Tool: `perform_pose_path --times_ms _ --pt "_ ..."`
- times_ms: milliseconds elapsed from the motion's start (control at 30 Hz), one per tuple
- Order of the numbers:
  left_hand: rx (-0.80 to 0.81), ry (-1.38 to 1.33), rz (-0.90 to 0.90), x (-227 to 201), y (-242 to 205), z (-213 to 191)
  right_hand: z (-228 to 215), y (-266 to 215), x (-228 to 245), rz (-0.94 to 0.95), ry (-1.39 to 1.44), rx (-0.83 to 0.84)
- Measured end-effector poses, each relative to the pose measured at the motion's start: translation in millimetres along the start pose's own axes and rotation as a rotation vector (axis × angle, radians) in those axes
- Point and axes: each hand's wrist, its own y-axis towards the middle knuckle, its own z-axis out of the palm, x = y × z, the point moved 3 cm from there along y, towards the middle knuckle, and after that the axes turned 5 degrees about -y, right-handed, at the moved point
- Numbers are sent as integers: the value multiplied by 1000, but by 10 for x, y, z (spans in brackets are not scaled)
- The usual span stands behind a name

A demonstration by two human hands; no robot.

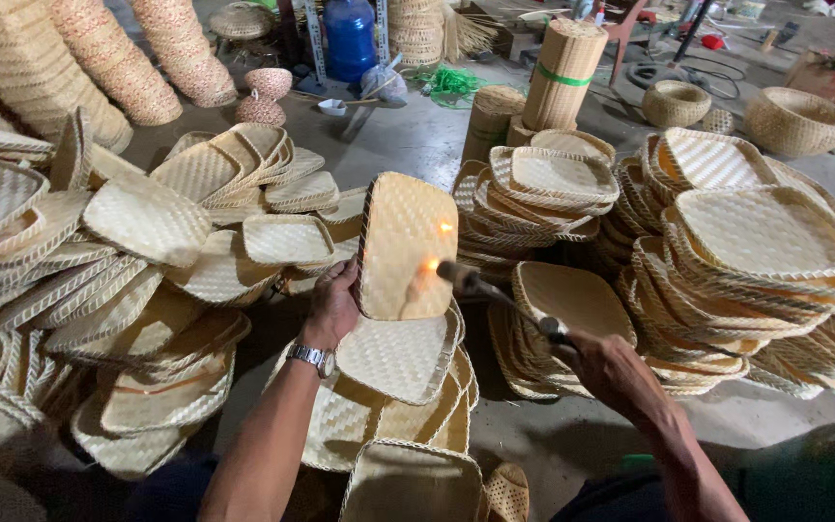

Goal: The person uses a handheld blowtorch to apply heat to the surface of woven baskets. They pick up a basket from a stack, move the flame over the basket's surface, and then place it back down. This process is repeated for multiple baskets in a workshop setting.

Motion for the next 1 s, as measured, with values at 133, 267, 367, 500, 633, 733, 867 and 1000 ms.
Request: perform_pose_path --times_ms 133,267,367,500,633,733,867,1000 --pt "6 82 -2 58 9 97 75 -12 -131 -144 226 37" --pt "121 342 40 108 6 183 52 -52 -321 -19 141 -55" --pt "81 796 57 227 -45 402 -159 -170 -512 243 153 -254" --pt "324 1229 421 583 -151 980 -416 -422 -615 422 235 -534" --pt "573 1315 603 1300 -208 1404 -527 -557 -710 542 217 -609" --pt "736 1267 718 1815 -271 1624 -505 -679 -715 644 331 -589" --pt "762 1509 612 2409 -278 1919 -508 -744 -752 584 352 -615" --pt "777 1605 396 2798 -220 2033 -446 -816 -811 569 380 -576"
